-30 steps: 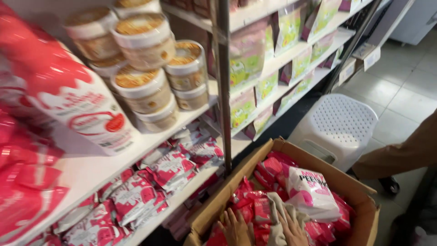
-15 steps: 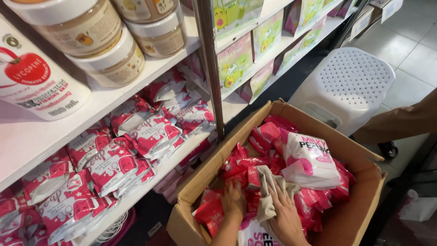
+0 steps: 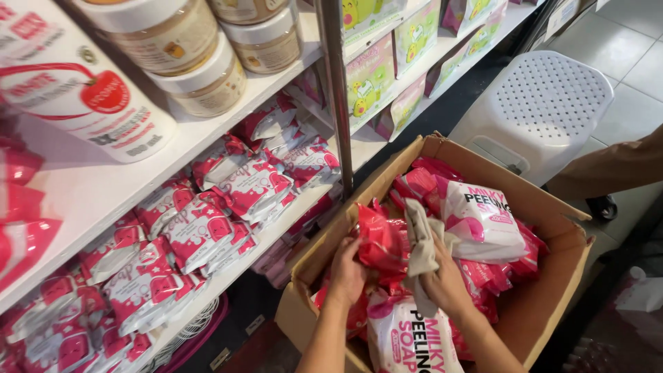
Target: The person is cleaning beauty product packets with a cloth and organizing them onto store shelves.
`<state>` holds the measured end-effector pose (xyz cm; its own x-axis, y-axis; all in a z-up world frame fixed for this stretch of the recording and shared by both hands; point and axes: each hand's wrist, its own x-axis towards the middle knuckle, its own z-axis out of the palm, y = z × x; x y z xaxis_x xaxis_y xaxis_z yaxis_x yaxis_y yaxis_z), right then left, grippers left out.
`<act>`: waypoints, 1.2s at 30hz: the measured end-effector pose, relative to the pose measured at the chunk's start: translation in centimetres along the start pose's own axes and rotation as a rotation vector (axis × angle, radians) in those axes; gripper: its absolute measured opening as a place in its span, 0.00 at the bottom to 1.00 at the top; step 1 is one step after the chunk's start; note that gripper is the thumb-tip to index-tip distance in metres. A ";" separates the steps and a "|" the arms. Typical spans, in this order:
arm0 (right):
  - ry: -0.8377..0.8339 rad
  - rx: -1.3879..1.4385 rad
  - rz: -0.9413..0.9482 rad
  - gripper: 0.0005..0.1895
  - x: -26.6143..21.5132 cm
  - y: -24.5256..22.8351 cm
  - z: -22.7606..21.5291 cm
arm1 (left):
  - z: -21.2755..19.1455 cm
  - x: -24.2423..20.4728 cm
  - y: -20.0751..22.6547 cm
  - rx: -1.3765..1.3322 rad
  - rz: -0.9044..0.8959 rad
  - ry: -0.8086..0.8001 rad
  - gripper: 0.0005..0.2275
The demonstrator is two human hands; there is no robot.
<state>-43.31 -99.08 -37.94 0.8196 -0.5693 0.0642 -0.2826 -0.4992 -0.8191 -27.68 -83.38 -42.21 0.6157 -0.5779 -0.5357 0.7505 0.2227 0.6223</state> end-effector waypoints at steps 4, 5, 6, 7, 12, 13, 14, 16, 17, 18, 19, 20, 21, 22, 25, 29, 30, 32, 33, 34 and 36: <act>0.002 0.160 -0.105 0.26 3.0 -9.0 -2.6 | 3.3 -2.3 3.2 -0.555 -0.122 -0.200 0.16; 0.003 0.161 -0.120 0.26 3.4 -10.0 -2.8 | 5.0 -4.3 5.1 -0.556 -0.109 -0.208 0.16; 0.010 0.113 -0.172 0.27 3.8 -11.1 -3.0 | 6.8 -6.5 7.0 -0.610 -0.110 -0.261 0.25; 0.014 0.067 -0.220 0.29 4.1 -12.2 -3.2 | 8.4 -8.9 8.9 -0.664 -0.111 -0.310 0.34; -0.068 -0.353 -0.456 0.41 0.6 -23.7 -3.6 | 5.1 -8.3 8.5 -0.625 -0.033 -0.566 0.29; -0.143 -0.453 -0.473 0.46 -0.6 -26.7 -3.6 | 3.3 -6.6 7.3 -0.604 -0.035 -0.602 0.29; -0.140 -0.456 -0.486 0.46 -0.8 -27.4 -3.3 | 4.6 -9.0 8.2 -0.604 -0.024 -0.610 0.29; -0.184 -0.554 -0.474 0.45 -1.4 -29.0 -2.6 | 7.0 -14.0 9.7 -0.666 0.165 -0.505 0.25; -0.178 -0.555 -0.487 0.45 -0.7 -29.8 -2.8 | 7.2 -15.8 10.5 -0.665 0.177 -0.513 0.25; -0.159 -0.574 -0.423 0.42 0.0 -30.6 -3.0 | 7.3 -17.5 11.2 -0.647 0.120 -0.380 0.24; -0.145 -0.591 -0.358 0.40 0.6 -31.4 -3.1 | 7.4 -19.5 11.7 -0.630 0.060 -0.243 0.23; -0.143 -0.591 -0.370 0.40 2.0 -28.7 -2.7 | 6.7 -20.0 11.5 -0.632 0.072 -0.246 0.23; -0.116 -0.512 -0.406 0.28 3.6 -25.9 -2.1 | 5.8 -20.5 11.3 -0.625 0.062 -0.224 0.22; -0.089 -0.433 -0.441 0.19 5.3 -23.2 -1.4 | 4.9 -20.9 11.0 -0.618 0.053 -0.203 0.21; -0.269 -0.426 -0.183 0.18 8.2 -19.2 -1.9 | 6.1 -27.9 15.1 -0.632 0.117 -0.179 0.20; -0.158 -0.327 -0.031 0.21 3.8 -27.6 -3.0 | 3.4 -30.2 16.5 -0.670 0.028 -0.317 0.23; -0.171 -0.230 0.016 0.27 1.9 -31.0 -2.6 | 2.3 -29.7 16.0 -0.668 0.052 -0.334 0.23; -0.175 -0.133 0.064 0.39 -1.4 -35.2 -0.4 | 1.7 -30.0 16.2 -0.661 0.072 -0.356 0.24; -0.152 -0.333 -0.147 0.42 -2.9 -36.1 1.4 | 2.3 -31.1 16.9 -0.665 0.053 -0.309 0.24; -0.131 -0.535 -0.357 0.47 -4.4 -37.1 3.3 | 3.0 -32.1 17.5 -0.669 0.034 -0.262 0.24; -0.249 -0.674 -0.262 0.46 -8.8 -43.9 2.5 | 2.0 -32.0 16.2 -0.737 0.146 -0.322 0.26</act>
<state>-36.92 -70.55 -3.99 0.9673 -0.2533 0.0127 -0.2410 -0.9337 -0.2649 -35.65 -62.85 -13.84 0.7045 -0.6754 -0.2179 0.7024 0.7075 0.0781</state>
